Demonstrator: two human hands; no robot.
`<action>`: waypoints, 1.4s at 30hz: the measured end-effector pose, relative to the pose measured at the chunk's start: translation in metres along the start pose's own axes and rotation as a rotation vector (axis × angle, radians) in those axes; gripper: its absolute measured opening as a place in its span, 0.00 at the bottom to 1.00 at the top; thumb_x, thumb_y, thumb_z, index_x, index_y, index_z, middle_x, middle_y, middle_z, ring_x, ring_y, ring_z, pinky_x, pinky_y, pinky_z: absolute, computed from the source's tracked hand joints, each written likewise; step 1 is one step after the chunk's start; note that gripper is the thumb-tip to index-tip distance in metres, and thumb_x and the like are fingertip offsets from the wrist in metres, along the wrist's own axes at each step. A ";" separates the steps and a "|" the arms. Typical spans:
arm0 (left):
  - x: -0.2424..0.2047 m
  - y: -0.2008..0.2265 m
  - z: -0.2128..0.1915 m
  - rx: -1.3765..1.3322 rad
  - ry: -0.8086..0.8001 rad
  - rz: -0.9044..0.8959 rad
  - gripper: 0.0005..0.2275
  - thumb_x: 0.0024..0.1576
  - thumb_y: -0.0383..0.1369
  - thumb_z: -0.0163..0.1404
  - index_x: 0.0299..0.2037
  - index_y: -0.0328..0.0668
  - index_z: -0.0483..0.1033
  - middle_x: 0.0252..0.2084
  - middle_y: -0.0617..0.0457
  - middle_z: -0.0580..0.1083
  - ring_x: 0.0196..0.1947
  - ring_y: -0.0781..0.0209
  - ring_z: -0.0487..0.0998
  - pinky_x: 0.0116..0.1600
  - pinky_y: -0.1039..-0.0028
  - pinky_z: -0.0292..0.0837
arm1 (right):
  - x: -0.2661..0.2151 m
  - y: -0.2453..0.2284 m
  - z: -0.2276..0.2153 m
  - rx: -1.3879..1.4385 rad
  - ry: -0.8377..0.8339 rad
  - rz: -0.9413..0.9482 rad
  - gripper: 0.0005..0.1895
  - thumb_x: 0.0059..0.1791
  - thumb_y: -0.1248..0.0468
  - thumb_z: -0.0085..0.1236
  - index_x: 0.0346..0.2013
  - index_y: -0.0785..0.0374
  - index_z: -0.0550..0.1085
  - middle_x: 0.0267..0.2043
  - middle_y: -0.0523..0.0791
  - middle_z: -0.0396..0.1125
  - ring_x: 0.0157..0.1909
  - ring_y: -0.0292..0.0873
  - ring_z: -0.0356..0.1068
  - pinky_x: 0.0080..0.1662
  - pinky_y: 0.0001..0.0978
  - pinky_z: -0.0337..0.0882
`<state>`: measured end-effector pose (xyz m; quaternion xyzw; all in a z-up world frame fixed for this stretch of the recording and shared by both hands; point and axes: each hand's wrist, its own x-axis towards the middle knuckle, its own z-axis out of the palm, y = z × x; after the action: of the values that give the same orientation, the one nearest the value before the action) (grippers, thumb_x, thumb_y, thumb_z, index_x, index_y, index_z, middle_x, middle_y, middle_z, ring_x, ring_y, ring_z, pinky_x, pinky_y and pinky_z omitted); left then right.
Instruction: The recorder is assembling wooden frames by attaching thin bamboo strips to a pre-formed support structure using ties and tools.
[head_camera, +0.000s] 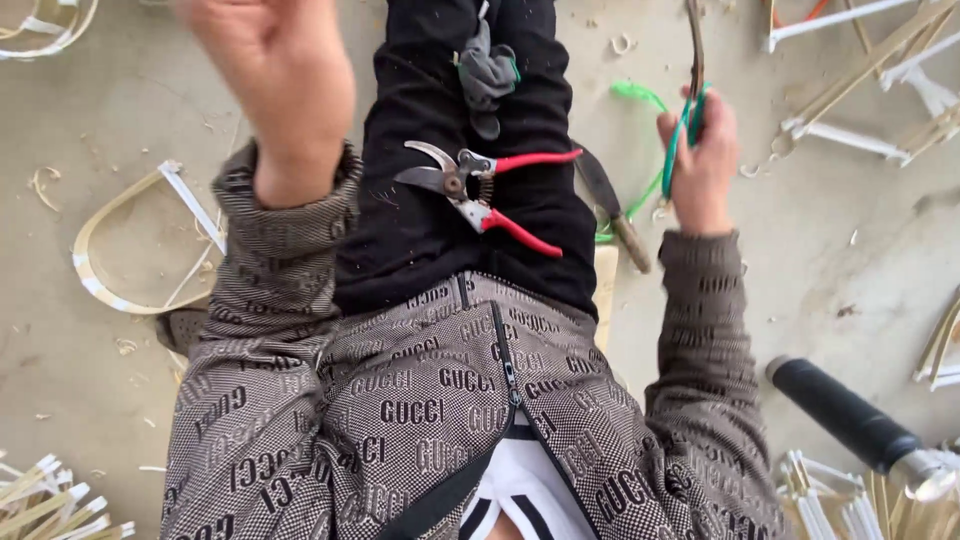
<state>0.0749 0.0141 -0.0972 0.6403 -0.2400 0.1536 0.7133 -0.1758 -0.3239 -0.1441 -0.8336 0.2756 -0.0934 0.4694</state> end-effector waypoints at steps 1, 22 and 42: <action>-0.009 -0.010 -0.015 0.124 0.046 -0.021 0.09 0.73 0.20 0.55 0.52 0.40 0.67 0.40 0.56 0.67 0.33 0.69 0.65 0.39 0.75 0.63 | 0.007 0.026 -0.004 -0.198 0.062 -0.038 0.24 0.57 0.54 0.62 0.62 0.67 0.72 0.45 0.44 0.64 0.44 0.42 0.66 0.50 0.36 0.68; -0.012 0.068 0.017 -0.459 -0.669 -0.779 0.14 0.73 0.29 0.41 0.66 0.36 0.72 0.36 0.57 0.77 0.29 0.76 0.73 0.34 0.85 0.69 | -0.049 -0.121 0.096 -0.481 -0.574 -0.627 0.62 0.29 0.47 0.74 0.67 0.77 0.58 0.62 0.60 0.58 0.68 0.61 0.52 0.67 0.57 0.45; -0.052 0.105 0.011 -0.310 -0.794 -0.574 0.13 0.70 0.19 0.44 0.64 0.30 0.71 0.36 0.58 0.72 0.34 0.74 0.67 0.40 0.83 0.67 | -0.050 -0.140 0.013 -0.345 -0.220 -0.547 0.25 0.49 0.76 0.61 0.59 0.67 0.65 0.47 0.51 0.67 0.45 0.49 0.70 0.46 0.38 0.70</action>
<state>-0.0251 0.0213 -0.0365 0.5761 -0.3270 -0.3407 0.6672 -0.1596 -0.2297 -0.0293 -0.9490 0.0013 -0.0775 0.3057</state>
